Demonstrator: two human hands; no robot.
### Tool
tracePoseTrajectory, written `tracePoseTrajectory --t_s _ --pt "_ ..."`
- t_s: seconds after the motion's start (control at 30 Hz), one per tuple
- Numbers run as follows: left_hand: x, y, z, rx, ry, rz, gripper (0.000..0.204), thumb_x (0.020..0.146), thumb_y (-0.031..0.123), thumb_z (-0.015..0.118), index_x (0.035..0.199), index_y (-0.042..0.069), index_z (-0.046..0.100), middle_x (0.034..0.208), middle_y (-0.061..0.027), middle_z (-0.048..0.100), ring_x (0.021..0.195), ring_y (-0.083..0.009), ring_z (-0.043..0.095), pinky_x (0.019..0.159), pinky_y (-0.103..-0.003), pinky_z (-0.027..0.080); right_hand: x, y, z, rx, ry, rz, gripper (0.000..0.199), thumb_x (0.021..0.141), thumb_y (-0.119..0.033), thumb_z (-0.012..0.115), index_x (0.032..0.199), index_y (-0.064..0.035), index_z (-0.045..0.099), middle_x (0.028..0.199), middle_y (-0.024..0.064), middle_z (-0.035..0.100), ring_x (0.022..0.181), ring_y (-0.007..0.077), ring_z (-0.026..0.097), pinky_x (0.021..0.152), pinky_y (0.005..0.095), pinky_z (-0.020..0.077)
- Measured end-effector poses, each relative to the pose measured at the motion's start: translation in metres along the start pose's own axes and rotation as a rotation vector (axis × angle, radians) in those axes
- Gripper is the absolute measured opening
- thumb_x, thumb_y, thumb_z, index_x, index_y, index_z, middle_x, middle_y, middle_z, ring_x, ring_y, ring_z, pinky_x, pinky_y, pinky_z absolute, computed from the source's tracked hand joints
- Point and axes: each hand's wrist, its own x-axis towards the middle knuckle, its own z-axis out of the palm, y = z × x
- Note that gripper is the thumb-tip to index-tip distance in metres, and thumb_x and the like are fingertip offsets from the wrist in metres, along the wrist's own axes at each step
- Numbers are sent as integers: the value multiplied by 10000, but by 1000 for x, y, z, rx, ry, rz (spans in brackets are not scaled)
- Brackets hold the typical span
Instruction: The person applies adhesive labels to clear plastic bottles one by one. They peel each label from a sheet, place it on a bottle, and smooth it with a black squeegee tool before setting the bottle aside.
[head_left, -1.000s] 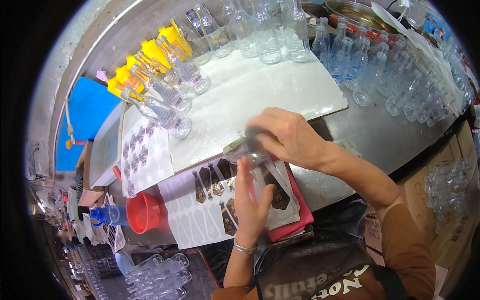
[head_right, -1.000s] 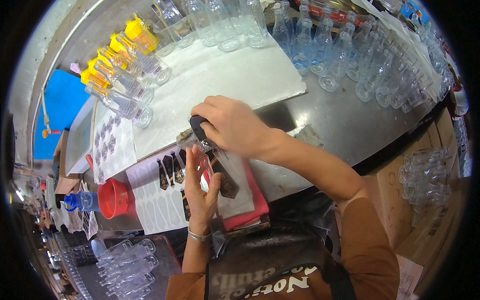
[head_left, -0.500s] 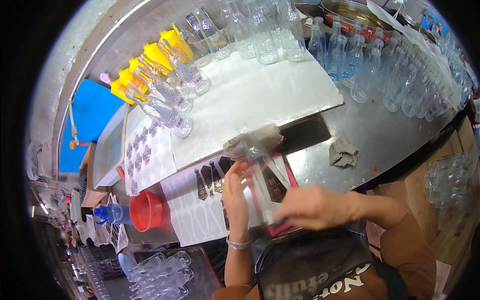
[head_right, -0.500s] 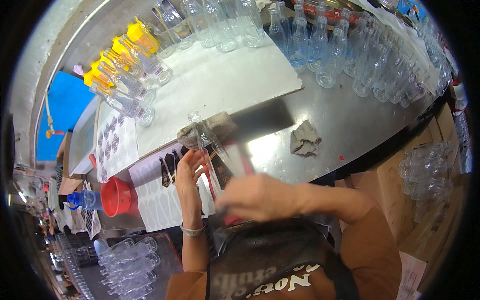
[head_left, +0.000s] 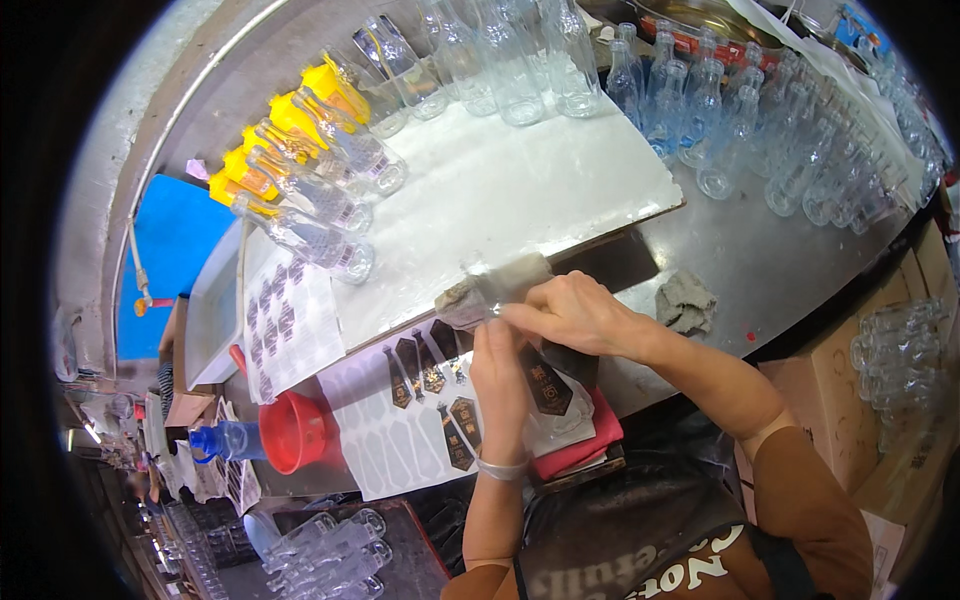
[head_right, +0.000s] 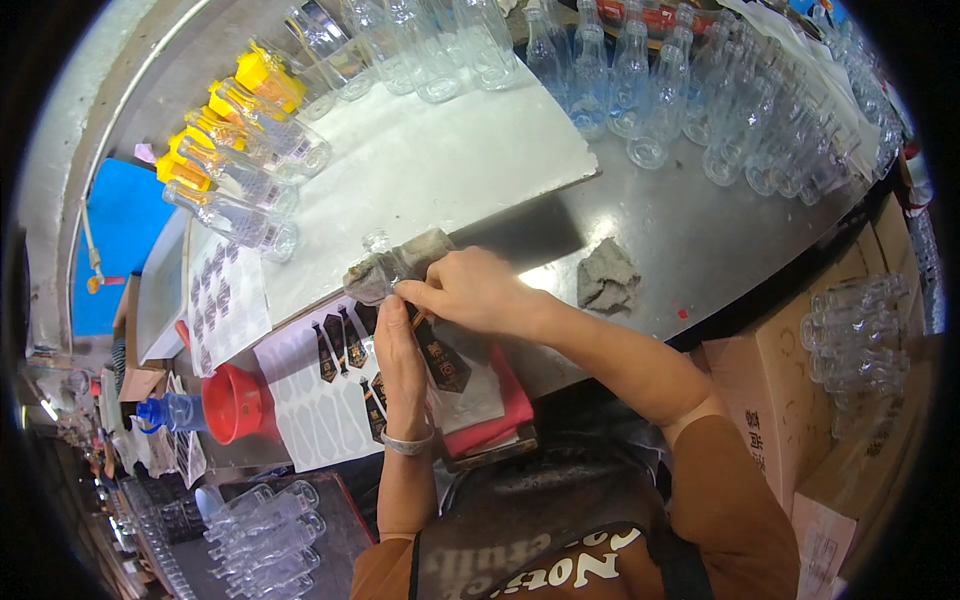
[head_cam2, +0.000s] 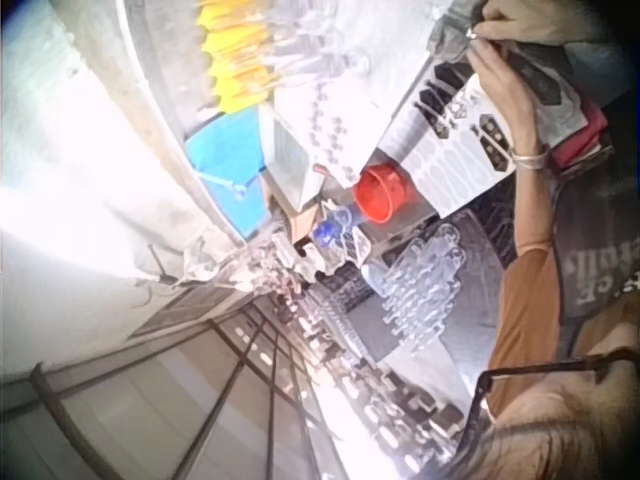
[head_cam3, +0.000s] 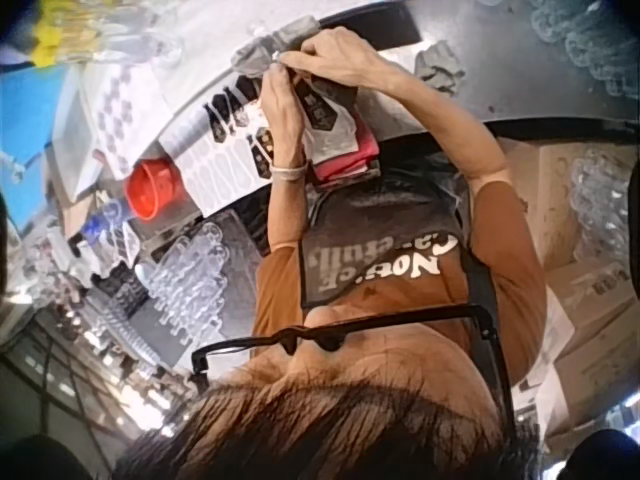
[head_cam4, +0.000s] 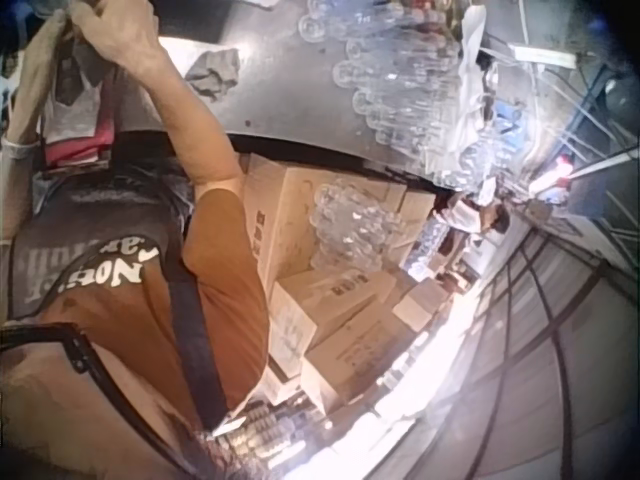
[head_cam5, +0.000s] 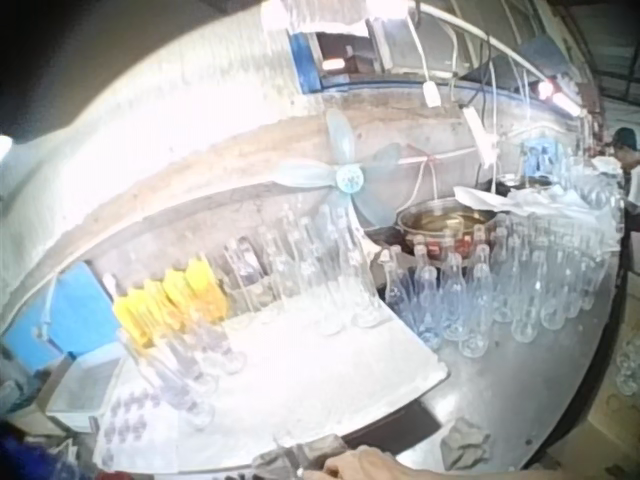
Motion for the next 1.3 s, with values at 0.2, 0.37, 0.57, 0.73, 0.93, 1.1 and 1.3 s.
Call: tracePoseTrajectory --t_s 0.2,0.37,0.57,0.73,0.93,1.1,1.3 --pt "0 -4 1 -33 9 12 435 1096 346 387 1068 -39 586 967 -108 654 896 -163 603 828 -323 495 0 -2 1 -34 8 41 443 947 -406 528 799 -42 730 742 128 708 711 310 687 697 357 525" --pt "3 -21 0 -282 -26 19 439 1099 327 357 1126 -48 583 1071 -113 629 981 -162 594 887 -322 490 8 -4 -5 64 -39 106 672 917 -595 519 745 12 750 720 242 681 709 395 680 712 439 539" --pt "3 -20 5 -228 14 24 442 1098 316 343 1183 -51 572 1094 -106 623 1010 -175 601 930 -336 491 8 -25 -8 -255 -36 198 657 912 -591 492 721 -18 752 736 197 707 749 377 691 777 408 538" --pt "6 -18 -4 -405 -67 -22 454 1093 360 379 1182 -35 584 1131 -118 634 1026 -177 614 925 -331 493 2 1 -10 172 -30 150 671 929 -615 534 817 8 757 814 196 724 799 298 689 786 347 520" --pt "10 -14 -7 -260 -86 -156 525 1083 445 379 1126 -17 624 1021 -135 704 876 -201 685 817 -330 547 -37 28 -15 745 222 115 295 962 -130 636 1224 6 632 1088 54 674 999 109 626 904 261 509" --pt "12 -35 -6 -332 -46 -124 597 1081 484 340 1184 -31 624 991 -147 715 854 -213 692 776 -325 556 -38 13 0 747 318 -70 290 929 -42 662 1208 15 606 1110 58 658 1015 95 616 928 264 515" --pt "8 -24 -2 -354 -91 -110 609 1080 501 327 1231 -27 591 997 -144 709 863 -215 696 768 -326 556 -23 -14 -5 413 434 -123 264 881 -19 655 1141 21 638 1061 106 691 937 143 653 835 288 527"
